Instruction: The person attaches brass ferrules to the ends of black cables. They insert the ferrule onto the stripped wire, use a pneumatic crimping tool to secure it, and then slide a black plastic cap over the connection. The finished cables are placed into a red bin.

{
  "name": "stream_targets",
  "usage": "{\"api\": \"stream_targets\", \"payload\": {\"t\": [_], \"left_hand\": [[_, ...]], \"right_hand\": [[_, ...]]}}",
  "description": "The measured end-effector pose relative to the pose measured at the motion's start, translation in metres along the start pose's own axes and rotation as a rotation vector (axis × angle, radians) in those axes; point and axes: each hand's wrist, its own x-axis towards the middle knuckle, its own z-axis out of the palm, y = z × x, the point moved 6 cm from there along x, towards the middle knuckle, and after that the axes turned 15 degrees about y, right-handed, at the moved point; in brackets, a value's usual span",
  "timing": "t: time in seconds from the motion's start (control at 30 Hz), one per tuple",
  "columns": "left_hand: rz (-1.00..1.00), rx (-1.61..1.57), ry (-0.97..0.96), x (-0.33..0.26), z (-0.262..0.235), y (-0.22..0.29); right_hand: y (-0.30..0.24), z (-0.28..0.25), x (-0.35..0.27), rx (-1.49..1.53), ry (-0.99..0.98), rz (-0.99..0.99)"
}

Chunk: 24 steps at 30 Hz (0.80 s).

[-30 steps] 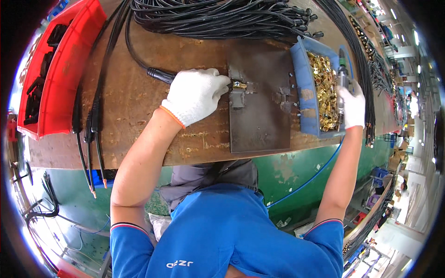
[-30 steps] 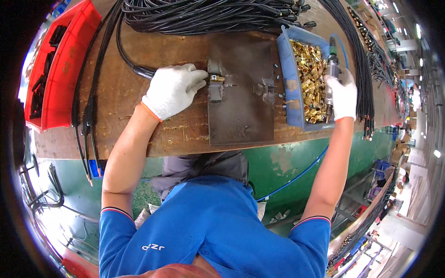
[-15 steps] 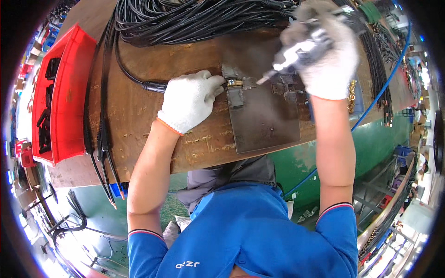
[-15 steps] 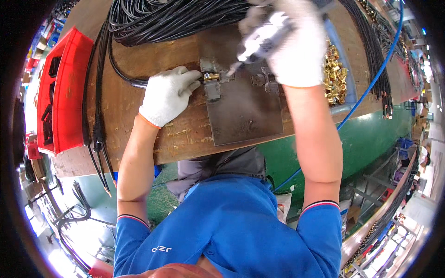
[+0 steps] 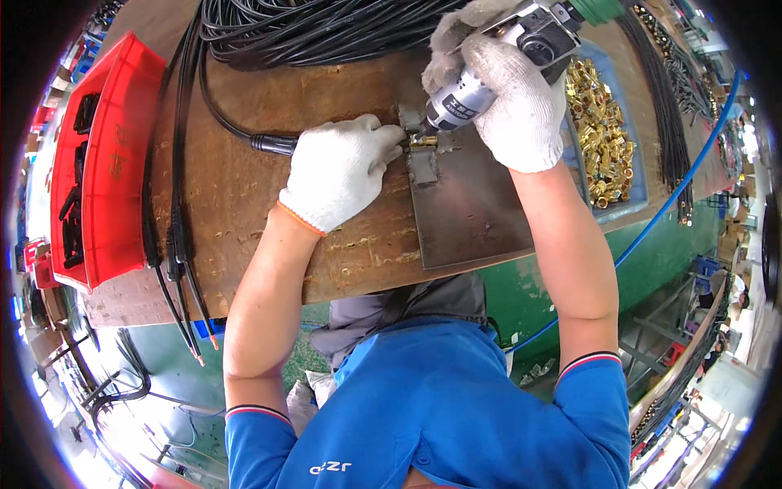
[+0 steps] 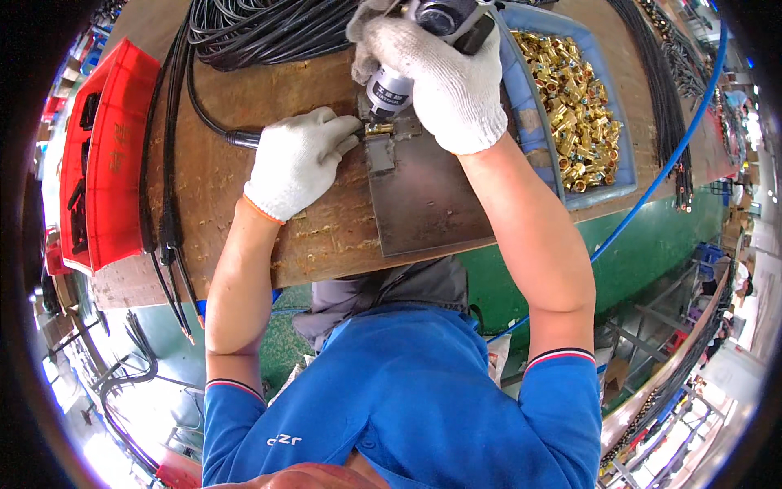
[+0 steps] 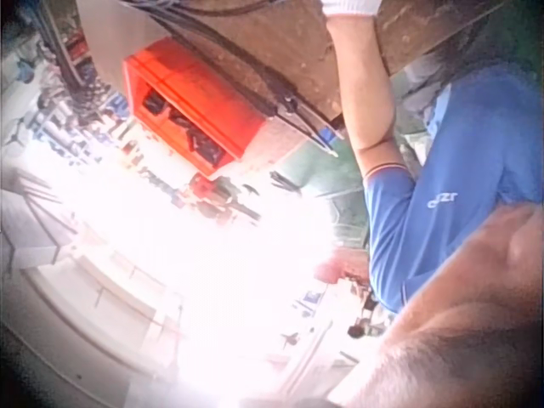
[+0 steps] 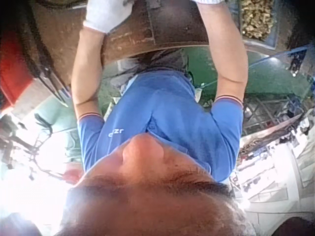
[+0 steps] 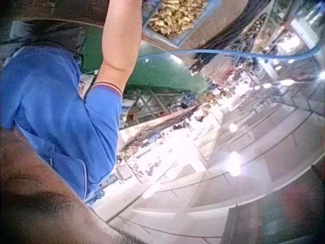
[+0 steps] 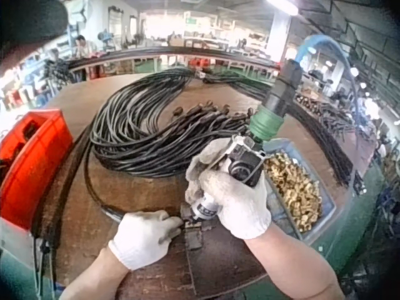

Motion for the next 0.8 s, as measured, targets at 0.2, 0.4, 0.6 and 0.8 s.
{"api": "stream_targets", "payload": {"t": [0.2, 0.4, 0.6, 0.8], "left_hand": [[0.036, 0.013, 0.052, -0.002, 0.0, -0.001], [0.056, -0.019, 0.11, -0.003, -0.003, 0.001], [0.094, -0.015, 0.16, -0.004, 0.002, 0.0], [0.091, -0.017, 0.164, -0.005, 0.004, 0.0]], "right_hand": [[0.013, 0.028, 0.009, -0.022, -0.507, 0.176], [0.019, 0.029, -0.002, -0.182, -0.403, 0.069], [0.025, 0.019, -0.005, -0.292, -0.254, -0.103], [0.027, 0.017, -0.005, -0.074, -0.192, -0.002]]}}
